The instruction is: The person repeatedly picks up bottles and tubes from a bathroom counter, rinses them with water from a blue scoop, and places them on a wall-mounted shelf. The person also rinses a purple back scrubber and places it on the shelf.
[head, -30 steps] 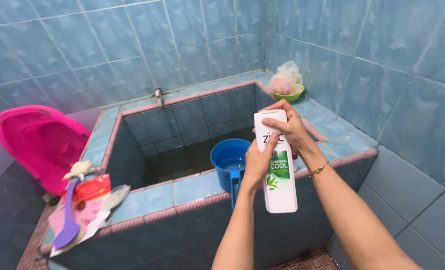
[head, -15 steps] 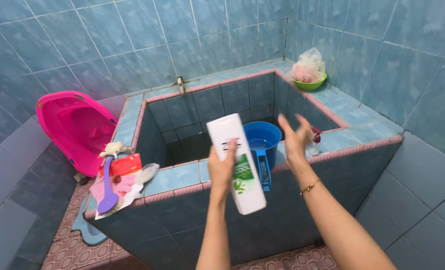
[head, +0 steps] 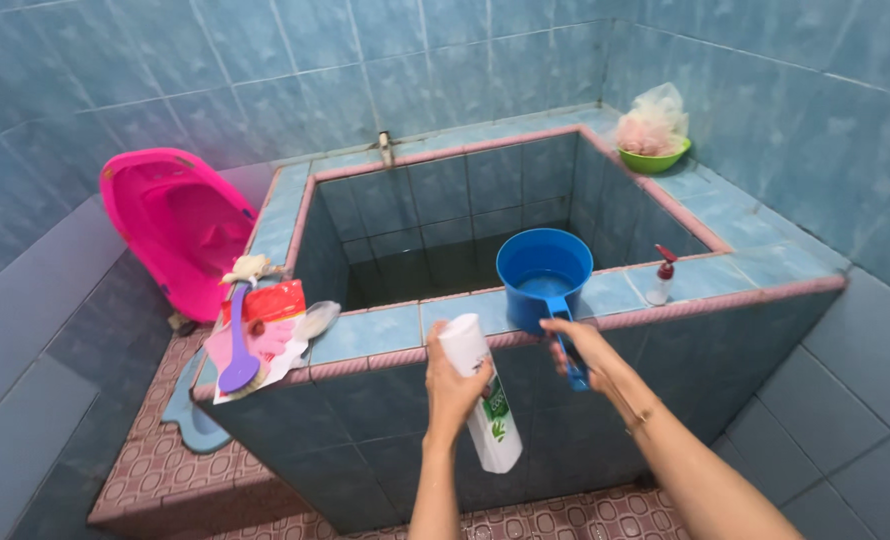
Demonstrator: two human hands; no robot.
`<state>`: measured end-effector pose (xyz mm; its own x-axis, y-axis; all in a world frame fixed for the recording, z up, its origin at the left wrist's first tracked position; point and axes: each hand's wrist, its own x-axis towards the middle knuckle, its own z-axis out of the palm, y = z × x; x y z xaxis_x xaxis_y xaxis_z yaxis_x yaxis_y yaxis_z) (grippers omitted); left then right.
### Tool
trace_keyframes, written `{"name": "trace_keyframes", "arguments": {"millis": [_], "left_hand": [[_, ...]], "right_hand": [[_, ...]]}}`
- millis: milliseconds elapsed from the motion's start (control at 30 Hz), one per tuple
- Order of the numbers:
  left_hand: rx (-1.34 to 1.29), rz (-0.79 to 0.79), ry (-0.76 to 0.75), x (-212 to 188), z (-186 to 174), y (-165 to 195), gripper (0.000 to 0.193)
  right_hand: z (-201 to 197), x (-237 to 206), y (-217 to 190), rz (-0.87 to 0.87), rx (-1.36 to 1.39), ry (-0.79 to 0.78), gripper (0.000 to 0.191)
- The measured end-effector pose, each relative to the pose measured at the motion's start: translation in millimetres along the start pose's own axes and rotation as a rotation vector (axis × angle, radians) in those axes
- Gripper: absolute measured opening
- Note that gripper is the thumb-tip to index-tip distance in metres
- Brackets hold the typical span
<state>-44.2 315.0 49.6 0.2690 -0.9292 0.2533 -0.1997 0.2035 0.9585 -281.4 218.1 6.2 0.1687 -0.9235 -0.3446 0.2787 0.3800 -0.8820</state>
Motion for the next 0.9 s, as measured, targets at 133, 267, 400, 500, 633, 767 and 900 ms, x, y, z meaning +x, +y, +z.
{"name": "trace_keyframes", "arguments": {"millis": [133,267,400,500,633,767,900], "left_hand": [[0.295,0.283,0.019,12.0,12.3,-26.5,0.055],[0.333,0.201,-0.094,15.4,29.1,-40.3,0.036],[0.307,0.213,-0.124,12.3,47.1,-31.5,0.030],[0.407,0.073,-0.133,10.7,60.9,-17.4,0.028],[0.352,0.133,-0.115,10.0,76.5,-15.1,0.035],[0.332,0.194,-0.187,18.0,88.7,-35.6,0.037],[0.362,0.449,-0.143,27.3,91.1,-48.0,0.019]], "right_hand": [[6.1,-41.9,1.1,-0.123,-0.364,0.126,0.031],[16.6,-74.8,-4.6,-0.257,-0.533,0.179,0.031],[22.1,-88.3,-4.8,-0.338,-0.546,0.215,0.030],[22.7,-88.9,-1.0,-0.409,-0.529,0.226,0.029],[16.6,-82.1,4.5,-0.482,-0.555,0.255,0.028],[7.0,-68.4,7.9,-0.542,-0.471,0.202,0.022],[5.0,-52.4,9.4,-0.624,-0.314,0.037,0.019]]}}
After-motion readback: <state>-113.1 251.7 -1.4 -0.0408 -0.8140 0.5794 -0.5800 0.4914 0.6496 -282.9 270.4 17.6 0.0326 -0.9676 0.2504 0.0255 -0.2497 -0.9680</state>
